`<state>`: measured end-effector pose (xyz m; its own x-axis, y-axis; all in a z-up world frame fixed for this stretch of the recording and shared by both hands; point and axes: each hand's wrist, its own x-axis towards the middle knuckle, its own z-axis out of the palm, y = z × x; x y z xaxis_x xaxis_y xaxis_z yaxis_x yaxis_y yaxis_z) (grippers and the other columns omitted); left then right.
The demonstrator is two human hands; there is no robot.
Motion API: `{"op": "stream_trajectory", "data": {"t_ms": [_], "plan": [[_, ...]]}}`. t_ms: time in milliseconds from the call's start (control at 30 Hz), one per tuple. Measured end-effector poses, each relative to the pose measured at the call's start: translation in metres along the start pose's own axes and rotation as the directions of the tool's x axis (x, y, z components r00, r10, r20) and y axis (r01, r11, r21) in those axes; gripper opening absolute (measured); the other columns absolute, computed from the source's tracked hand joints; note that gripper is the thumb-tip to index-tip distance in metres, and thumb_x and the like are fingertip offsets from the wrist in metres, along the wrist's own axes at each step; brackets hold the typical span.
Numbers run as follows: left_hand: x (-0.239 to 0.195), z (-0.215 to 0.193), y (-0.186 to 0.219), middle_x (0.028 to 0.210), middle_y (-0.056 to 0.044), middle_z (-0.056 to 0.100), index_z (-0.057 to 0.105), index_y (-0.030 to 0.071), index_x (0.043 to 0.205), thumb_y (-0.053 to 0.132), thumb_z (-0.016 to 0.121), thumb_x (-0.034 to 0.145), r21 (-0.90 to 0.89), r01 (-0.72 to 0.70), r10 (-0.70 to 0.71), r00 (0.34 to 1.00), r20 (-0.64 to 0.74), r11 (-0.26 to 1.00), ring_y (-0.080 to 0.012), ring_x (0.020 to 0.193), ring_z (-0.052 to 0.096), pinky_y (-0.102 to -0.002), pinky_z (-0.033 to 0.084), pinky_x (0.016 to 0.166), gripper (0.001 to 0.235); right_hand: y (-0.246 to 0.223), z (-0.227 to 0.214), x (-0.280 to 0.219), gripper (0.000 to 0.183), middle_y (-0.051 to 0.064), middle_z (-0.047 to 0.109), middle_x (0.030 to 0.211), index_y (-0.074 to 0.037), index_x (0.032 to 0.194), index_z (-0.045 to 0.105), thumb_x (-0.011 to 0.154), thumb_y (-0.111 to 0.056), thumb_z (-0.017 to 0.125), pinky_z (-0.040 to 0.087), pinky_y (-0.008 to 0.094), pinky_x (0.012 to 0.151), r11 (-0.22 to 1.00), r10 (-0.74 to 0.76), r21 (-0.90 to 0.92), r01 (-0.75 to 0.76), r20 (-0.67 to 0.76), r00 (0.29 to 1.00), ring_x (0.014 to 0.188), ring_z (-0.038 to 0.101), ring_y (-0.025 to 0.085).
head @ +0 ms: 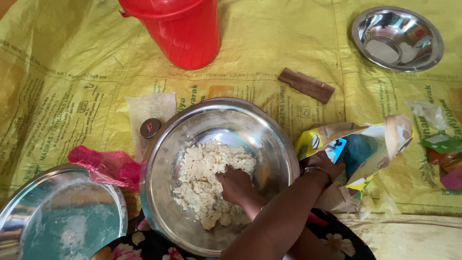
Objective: The person kneads dough in a metal bowl by hand, adding water from a pink bottle to adjust consistency. The dough is gradually formed into a cohesive ball.
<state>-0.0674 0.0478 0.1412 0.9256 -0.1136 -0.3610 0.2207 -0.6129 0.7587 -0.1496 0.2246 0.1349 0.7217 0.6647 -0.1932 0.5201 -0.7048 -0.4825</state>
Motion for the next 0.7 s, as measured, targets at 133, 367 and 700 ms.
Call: {"op": "stream_trajectory", "data": {"t_ms": [133,367,700], "plan": [[0.000,-0.005,0.005,0.130,-0.032,0.064,0.067,-0.006,0.126,0.060,0.067,0.077,-0.017,0.051,-0.051,0.999,0.009,0.999,-0.0414,0.122,0.063,-0.045,0.051,0.104,0.081,0.002,0.001,0.001,0.053,0.020,0.069,0.109,-0.012,0.123,0.070,0.071,-0.002,0.070,0.058,0.049,0.079,0.999,-0.029,-0.025,0.028,-0.039,0.999,0.098,0.069,0.036],[0.034,0.034,-0.022,0.135,-0.033,0.061,0.064,-0.005,0.132,0.065,0.061,0.082,-0.023,0.122,-0.121,0.990,0.070,0.992,-0.0418,0.126,0.061,-0.047,0.048,0.107,0.086,0.002,0.003,0.000,0.055,0.021,0.069,0.109,-0.012,0.123,0.070,0.069,-0.004,0.072,0.056,0.049,0.081,0.999,-0.034,-0.005,0.034,-0.064,0.997,0.098,0.068,0.037],[0.082,0.090,-0.066,0.129,-0.030,0.065,0.068,0.000,0.127,0.062,0.049,0.088,-0.108,0.106,-0.093,0.988,0.122,0.988,-0.0430,0.124,0.061,-0.048,0.047,0.106,0.076,0.001,0.000,0.000,0.055,0.020,0.070,0.107,-0.011,0.124,0.070,0.070,-0.002,0.069,0.056,0.049,0.081,1.000,-0.029,-0.002,0.029,-0.032,0.999,0.100,0.068,0.036]]}}
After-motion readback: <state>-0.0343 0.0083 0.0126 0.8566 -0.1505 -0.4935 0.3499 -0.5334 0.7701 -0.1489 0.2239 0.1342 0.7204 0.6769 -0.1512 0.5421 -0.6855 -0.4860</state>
